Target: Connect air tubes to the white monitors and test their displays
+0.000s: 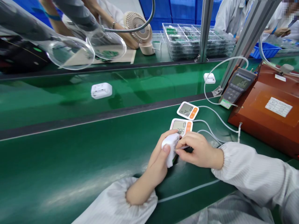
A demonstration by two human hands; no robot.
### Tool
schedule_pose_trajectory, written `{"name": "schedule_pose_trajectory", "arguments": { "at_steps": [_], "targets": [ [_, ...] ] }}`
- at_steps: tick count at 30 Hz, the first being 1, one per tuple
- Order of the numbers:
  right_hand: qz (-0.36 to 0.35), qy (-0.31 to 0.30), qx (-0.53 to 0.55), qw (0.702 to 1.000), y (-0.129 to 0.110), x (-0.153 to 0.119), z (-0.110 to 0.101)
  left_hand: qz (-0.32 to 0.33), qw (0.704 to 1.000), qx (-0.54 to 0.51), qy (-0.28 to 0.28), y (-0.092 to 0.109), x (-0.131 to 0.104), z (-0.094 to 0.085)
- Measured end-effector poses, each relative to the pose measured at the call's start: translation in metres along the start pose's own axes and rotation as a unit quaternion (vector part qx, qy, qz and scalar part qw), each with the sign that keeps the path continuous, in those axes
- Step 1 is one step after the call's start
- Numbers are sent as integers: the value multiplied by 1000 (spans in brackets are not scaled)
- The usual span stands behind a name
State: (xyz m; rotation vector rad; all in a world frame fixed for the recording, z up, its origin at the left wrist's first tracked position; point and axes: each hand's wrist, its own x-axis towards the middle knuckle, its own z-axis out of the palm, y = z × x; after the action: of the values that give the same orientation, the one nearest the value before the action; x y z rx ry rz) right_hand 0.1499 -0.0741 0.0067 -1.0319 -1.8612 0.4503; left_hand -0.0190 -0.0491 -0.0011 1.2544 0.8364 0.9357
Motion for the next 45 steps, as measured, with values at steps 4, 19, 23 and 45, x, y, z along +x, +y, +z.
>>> {"name": "schedule_pose_trajectory", "arguments": {
  "at_steps": [4,19,23,45],
  "targets": [
    [-13,13,1,1000,0,0,1,11,1000,9,-13,-5,-2,-2],
    [-8,26,13,1000,-3,1,1,11,999,13,-46,-15,-5,-3],
    [-7,30,15,999,-3,2,1,8,999,-21,-35,-8,-3,0],
    [11,43,51,998,-4,-3,1,56,996,32,-68,-14,-6,-1]
  ]
}}
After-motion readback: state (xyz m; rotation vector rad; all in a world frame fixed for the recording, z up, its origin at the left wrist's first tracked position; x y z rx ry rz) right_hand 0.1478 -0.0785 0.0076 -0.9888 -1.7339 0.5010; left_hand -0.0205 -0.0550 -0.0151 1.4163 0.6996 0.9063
